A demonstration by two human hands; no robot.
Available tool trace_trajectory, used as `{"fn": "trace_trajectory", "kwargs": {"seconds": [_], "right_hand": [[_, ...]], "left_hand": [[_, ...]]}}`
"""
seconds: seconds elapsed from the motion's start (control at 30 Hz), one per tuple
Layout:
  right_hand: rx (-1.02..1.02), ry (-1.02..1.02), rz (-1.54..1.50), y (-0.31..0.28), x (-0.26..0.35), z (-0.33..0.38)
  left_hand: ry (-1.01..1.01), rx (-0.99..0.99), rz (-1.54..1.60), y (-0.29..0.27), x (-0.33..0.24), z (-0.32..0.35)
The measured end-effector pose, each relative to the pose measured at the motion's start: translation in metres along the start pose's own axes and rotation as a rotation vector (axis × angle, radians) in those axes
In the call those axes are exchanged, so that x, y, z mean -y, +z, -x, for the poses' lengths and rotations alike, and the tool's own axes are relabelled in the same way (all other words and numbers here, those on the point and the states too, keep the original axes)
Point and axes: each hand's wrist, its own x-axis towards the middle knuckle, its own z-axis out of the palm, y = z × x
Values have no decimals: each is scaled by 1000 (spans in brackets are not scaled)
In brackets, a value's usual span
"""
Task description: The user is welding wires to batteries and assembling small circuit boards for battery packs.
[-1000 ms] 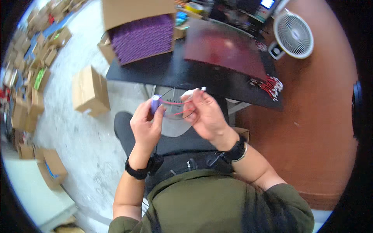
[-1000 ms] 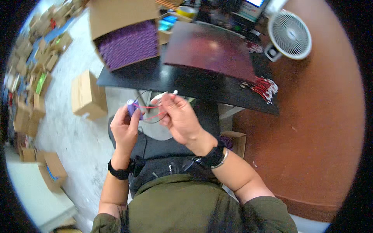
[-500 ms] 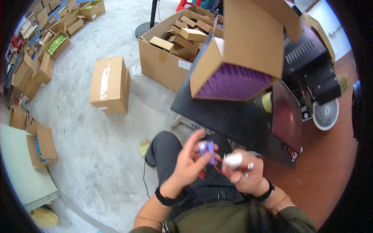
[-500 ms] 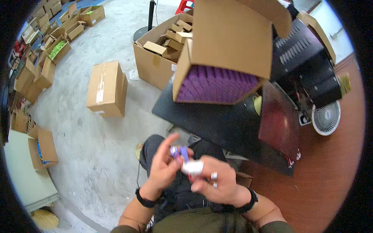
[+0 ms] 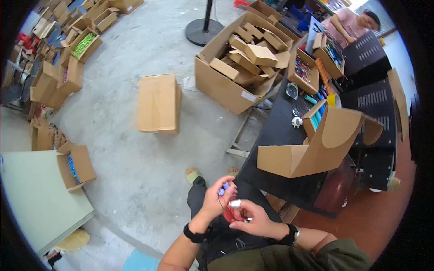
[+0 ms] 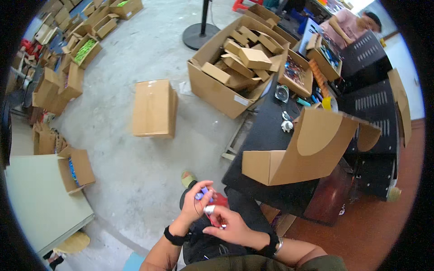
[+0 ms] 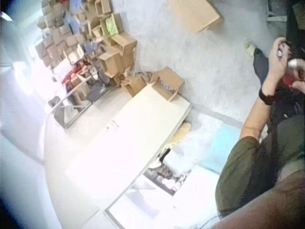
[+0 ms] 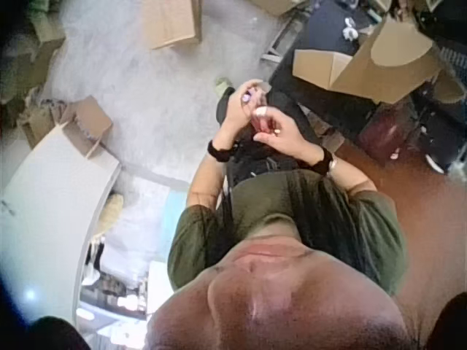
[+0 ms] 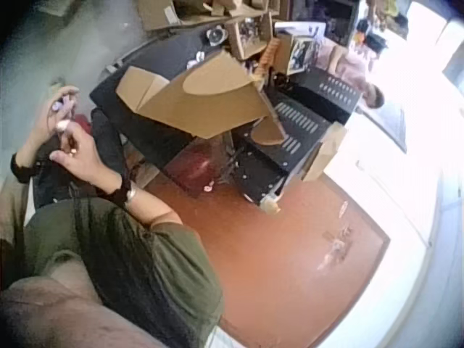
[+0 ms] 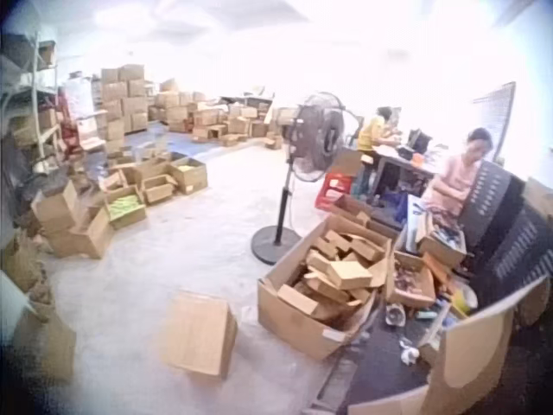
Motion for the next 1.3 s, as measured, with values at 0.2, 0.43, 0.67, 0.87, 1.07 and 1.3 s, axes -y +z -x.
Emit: {"fn": "trace_trajectory", "kwargs": {"seconds": [0.2,0.43,0.67,0.87,1.07,1.3], "right_hand": [[46,123,142,59,17,-54],[102,165,204,190,49,-146],[372,-164,630,242,146,-249],[225,-14,647,236,228,-413],[380,-722,535,358,370,-568],[513,-821,468,395,457,-801]], "left_hand": [[-46,-477,255,-146,-34,17],[54,-569,251,-280,-155,68],[-23,-505,340,-342,-256,28],[-53,-612,277,-488,-345,-25],[200,-896,368,-567,-510,-96],[200,-696,170,-717,-623,-247]]}}
